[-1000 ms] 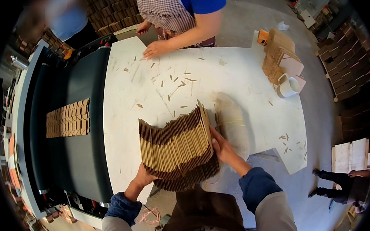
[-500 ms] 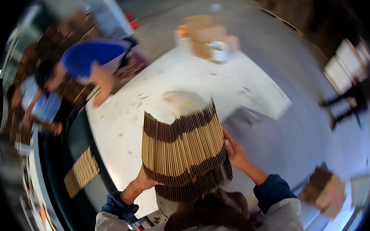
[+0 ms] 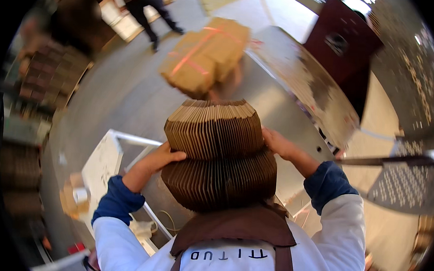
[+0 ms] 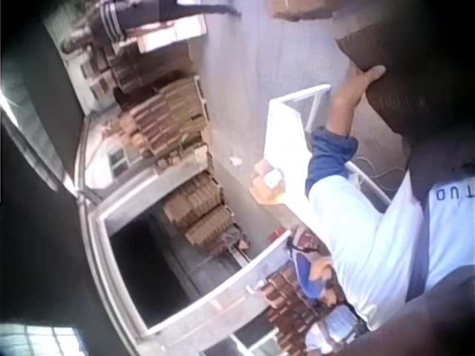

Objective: The person repeatedly picks up stacks of corrugated cardboard sheets, places them into a strapping machine, and secures them with pink plastic straps. The person then removes the finished bundles and stacks them on a nearby pallet. A coworker is visible at a separate table handling similar materials.

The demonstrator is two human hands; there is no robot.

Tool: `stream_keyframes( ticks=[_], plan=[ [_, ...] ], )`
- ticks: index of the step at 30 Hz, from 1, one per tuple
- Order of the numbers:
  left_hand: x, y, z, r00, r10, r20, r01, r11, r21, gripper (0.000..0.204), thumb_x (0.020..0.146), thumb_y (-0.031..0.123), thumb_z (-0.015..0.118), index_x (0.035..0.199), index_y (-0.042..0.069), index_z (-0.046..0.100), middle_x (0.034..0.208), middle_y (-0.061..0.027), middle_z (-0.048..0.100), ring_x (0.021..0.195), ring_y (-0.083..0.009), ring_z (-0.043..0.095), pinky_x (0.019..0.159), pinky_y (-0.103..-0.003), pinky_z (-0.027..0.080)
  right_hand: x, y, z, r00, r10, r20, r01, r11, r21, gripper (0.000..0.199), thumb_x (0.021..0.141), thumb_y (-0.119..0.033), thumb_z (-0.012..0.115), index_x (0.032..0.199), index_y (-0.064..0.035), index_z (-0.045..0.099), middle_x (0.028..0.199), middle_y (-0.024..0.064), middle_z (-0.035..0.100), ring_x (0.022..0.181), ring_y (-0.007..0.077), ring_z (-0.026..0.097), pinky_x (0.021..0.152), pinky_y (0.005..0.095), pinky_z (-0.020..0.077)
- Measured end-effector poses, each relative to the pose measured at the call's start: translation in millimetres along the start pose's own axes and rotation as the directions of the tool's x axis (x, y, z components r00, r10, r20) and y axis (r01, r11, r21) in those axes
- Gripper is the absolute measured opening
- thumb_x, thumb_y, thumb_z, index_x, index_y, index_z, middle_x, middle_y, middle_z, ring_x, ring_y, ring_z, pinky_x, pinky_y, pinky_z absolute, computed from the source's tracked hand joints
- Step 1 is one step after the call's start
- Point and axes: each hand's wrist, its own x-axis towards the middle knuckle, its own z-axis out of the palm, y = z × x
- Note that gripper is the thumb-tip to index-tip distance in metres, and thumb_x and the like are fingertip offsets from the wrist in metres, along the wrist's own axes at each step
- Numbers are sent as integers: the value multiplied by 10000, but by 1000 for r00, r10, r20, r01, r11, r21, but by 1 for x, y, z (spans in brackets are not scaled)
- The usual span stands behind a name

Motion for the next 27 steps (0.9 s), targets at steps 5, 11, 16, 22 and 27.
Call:
stream_keyframes(
  ticks=[5, 11, 16, 22, 27],
  plan=[
    [176, 50, 66, 822, -389, 416, 377, 919, 113, 805, 822, 404, 730, 1418, 18, 353, 1373, -123, 486, 1256, -221, 476, 1031, -373, 421, -51, 146, -82, 964, -134, -229, 104, 985, -140, 710, 961, -592, 316, 1338, -12, 477, 1097, 160, 630, 932, 238, 611, 707, 384, 536],
    [365, -22, 116, 440, -846, 302, 652, 532, 540, 594, 863, 600, 586, 1252, 151, 584, 1208, -10, 633, 1088, -147, 598, 879, -325, 479, -52, 218, -91, 726, 682, -89, -574, 671, 469, 801, 916, -683, 298, 1267, -5, 542, 1019, 150, 650, 739, 266, 665, 570, 365, 579],
    [418, -59, 130, 273, -903, 332, 595, 430, 680, 583, 859, 650, 545, 1169, 165, 640, 1137, -2, 664, 975, -137, 640, 782, -313, 508, -68, 226, -94, 720, 690, -73, -541, 624, 563, 818, 914, -696, 256, 1241, -18, 576, 973, 133, 666, 745, 271, 667, 589, 354, 581],
    [424, -52, 134, 320, -893, 317, 563, 448, 694, 617, 867, 603, 579, 1288, 154, 538, 1123, 1, 666, 940, -131, 662, 748, -310, 545, -60, 232, -97, 685, 714, -146, -570, 650, 503, 946, 833, -776, 355, 1339, 15, 472, 1087, 187, 651, 824, 276, 671, 601, 350, 567],
    [419, -49, 133, 367, -878, 307, 567, 473, 675, 655, 875, 581, 583, 1361, 158, 460, 1184, -17, 635, 1010, -156, 646, 769, -329, 552, -24, 183, -119, 676, 595, -435, -639, 767, 56, 1185, 701, -816, 537, 1472, 24, 214, 1109, 257, 635, 1028, 362, 637, 858, 448, 512]
  ],
)
